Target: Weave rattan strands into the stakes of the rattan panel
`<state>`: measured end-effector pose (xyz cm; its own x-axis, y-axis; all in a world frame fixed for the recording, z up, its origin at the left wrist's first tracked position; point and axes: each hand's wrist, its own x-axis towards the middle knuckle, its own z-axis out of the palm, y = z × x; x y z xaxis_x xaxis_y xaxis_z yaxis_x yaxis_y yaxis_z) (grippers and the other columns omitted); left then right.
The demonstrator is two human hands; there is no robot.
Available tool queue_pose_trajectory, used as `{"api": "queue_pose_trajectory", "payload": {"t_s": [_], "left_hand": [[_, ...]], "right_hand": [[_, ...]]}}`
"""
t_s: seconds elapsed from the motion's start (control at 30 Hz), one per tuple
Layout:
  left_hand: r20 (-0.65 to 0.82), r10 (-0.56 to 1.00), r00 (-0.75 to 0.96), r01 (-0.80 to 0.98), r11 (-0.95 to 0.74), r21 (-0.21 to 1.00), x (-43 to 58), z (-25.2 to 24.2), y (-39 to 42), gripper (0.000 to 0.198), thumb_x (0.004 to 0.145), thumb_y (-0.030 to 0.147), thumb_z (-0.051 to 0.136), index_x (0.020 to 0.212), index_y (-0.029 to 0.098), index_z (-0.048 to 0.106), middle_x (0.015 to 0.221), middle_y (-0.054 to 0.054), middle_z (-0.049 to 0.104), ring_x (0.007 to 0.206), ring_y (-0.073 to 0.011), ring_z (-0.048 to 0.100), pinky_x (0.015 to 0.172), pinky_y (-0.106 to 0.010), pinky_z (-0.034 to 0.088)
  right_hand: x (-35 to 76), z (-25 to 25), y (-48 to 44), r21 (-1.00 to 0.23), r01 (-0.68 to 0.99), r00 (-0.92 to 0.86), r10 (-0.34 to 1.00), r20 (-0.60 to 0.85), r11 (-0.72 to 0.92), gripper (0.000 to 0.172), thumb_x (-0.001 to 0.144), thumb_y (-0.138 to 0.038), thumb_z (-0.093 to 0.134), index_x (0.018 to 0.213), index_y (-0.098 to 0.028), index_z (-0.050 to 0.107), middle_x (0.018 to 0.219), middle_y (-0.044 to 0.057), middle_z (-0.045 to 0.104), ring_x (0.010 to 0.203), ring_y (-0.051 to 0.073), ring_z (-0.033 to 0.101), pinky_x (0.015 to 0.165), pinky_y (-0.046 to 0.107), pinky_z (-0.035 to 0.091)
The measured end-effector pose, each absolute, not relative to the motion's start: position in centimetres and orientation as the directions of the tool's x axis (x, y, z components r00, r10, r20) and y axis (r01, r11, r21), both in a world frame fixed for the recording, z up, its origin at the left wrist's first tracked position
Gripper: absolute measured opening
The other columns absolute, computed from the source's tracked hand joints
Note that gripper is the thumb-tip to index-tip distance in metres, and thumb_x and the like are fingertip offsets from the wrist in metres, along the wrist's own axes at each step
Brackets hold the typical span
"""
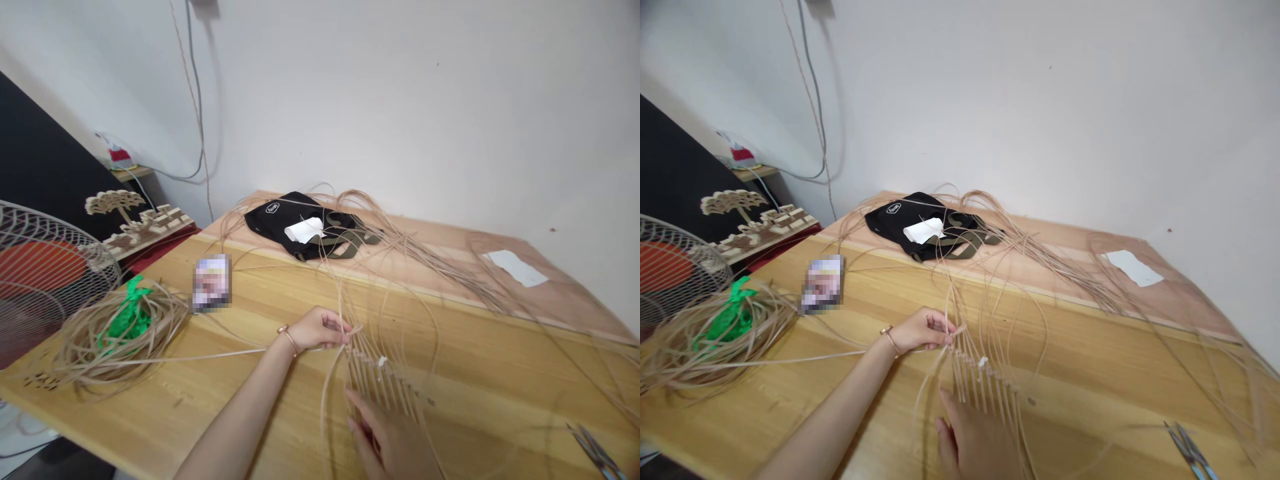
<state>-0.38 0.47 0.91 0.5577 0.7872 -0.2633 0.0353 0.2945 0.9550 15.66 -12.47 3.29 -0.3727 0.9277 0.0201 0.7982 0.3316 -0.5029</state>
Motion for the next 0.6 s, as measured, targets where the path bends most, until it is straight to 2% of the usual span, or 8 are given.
{"api": "queue_pose_trajectory", "payload": {"t_s": [0.13,0.4,0.6], "left_hand": [[-0.249,0.786,0.565,0.033,0.280,0.959,-0.40,0.93,0.47,0.038,0.050,0.033,0.072,0.077,0.008,0.061,0.055,0.000,0.057,0.039,-0.0023,0.041,0.040,-0.016,0.030],[-0.250,0.778,0.576,-0.002,0.307,0.952,-0.41,0.90,0.42,0.038,0.050,0.031,0.072,0.075,0.007,0.060,0.057,-0.001,0.058,0.039,-0.0019,0.041,0.040,-0.016,0.028],[-0.245,0.778,0.579,0.004,0.297,0.955,-0.39,0.74,0.48,0.037,0.050,0.031,0.072,0.075,0.007,0.060,0.055,0.000,0.057,0.038,-0.0017,0.040,0.039,-0.016,0.027]], "right_hand": [[15.83,3.30,-12.43,-0.499,0.797,-0.404,0.914,-0.024,0.339,0.033,0.079,-0.023,0.036,0.106,-0.018,0.056,0.069,0.002,0.066,0.055,0.012,0.058,0.054,0.020,0.040],[16.33,2.85,-12.50,-0.518,0.799,-0.367,0.930,-0.016,0.306,0.031,0.078,-0.024,0.037,0.100,-0.020,0.058,0.055,-0.001,0.060,0.048,0.012,0.053,0.048,0.021,0.037],[16.35,2.57,-12.56,-0.519,0.799,-0.374,0.927,-0.032,0.305,0.030,0.077,-0.025,0.038,0.100,-0.020,0.058,0.054,-0.001,0.059,0.047,0.012,0.052,0.048,0.020,0.036]]}}
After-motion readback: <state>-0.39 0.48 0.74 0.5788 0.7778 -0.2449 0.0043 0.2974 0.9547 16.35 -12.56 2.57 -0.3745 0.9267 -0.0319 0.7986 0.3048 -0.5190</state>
